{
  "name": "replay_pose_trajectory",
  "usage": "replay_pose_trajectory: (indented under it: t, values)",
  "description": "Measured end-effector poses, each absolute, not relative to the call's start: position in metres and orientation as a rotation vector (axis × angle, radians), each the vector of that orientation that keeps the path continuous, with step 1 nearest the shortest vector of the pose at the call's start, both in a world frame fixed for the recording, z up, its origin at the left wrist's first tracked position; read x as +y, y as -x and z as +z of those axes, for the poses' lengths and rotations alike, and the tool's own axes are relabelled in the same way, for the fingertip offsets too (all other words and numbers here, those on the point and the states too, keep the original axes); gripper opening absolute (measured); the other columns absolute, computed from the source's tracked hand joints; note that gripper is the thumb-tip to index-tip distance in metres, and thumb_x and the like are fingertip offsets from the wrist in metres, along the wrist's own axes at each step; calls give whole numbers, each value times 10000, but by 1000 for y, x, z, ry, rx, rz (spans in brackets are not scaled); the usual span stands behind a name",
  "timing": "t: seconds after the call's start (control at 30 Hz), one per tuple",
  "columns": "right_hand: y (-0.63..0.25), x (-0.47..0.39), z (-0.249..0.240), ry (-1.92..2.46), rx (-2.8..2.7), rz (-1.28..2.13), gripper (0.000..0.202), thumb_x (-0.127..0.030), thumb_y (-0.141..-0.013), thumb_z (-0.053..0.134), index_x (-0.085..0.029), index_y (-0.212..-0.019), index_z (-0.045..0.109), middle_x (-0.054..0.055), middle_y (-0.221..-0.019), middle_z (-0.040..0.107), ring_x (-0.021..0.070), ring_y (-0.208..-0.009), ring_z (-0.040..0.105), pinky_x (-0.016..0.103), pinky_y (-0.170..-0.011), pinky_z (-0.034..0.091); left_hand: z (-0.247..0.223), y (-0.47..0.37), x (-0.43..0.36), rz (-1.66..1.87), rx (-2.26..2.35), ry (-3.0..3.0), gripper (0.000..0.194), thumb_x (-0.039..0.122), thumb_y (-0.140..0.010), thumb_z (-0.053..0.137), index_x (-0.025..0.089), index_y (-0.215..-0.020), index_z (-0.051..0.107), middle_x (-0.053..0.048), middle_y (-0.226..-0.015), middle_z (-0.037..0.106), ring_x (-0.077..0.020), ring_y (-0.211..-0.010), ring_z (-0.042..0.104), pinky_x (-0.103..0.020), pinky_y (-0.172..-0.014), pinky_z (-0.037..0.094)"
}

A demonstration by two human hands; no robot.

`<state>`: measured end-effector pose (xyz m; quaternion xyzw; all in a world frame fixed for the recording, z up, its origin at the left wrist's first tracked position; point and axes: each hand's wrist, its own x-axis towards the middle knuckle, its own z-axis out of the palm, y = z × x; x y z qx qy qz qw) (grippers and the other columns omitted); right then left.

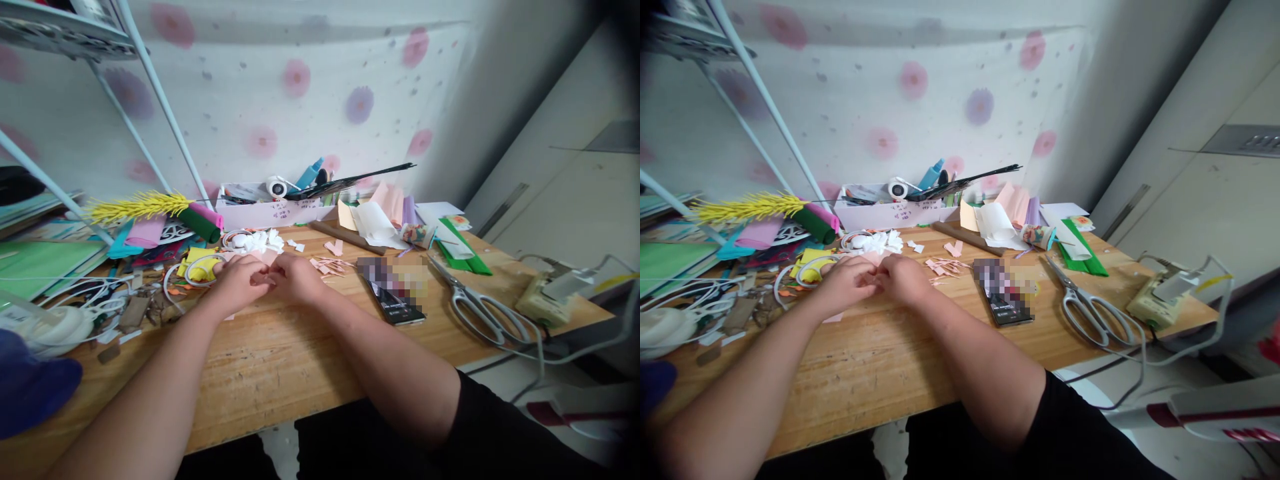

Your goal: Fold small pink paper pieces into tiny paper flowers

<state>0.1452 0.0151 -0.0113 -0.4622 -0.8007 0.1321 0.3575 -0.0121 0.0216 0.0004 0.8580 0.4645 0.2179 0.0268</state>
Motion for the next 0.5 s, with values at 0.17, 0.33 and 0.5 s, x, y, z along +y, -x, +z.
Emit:
replay_pose_trajectory:
  t: [0.17, 0.33, 0.5]
  values:
    - [-146, 17, -13, 1203, -2084, 279, 57, -192, -686, 507, -162, -688, 556, -1, -697, 519, 91, -613, 441, 187, -541, 301, -1, 17, 26, 630, 1294, -2662, 166, 247, -730, 440, 231, -740, 605, 1, -884, 603, -180, -910, 466, -313, -793, 315]
    - [-143, 16, -13, 1202, -2085, 294, 74, -215, -692, 512, -166, -685, 567, -2, -701, 526, 90, -614, 449, 188, -544, 305, 1, 14, 23, 654, 1430, -2648, 118, 235, -678, 498, 194, -573, 533, -2, -742, 584, -176, -802, 474, -302, -716, 325]
    - [-142, 12, -10, 1196, -2065, 379, 83, -229, -697, 520, -163, -689, 571, -4, -692, 541, 88, -617, 459, 184, -542, 312, 4, 7, 18, 762, 1633, -2587, 121, 233, -618, 539, 183, -531, 471, -10, -686, 554, -185, -751, 463, -295, -652, 317]
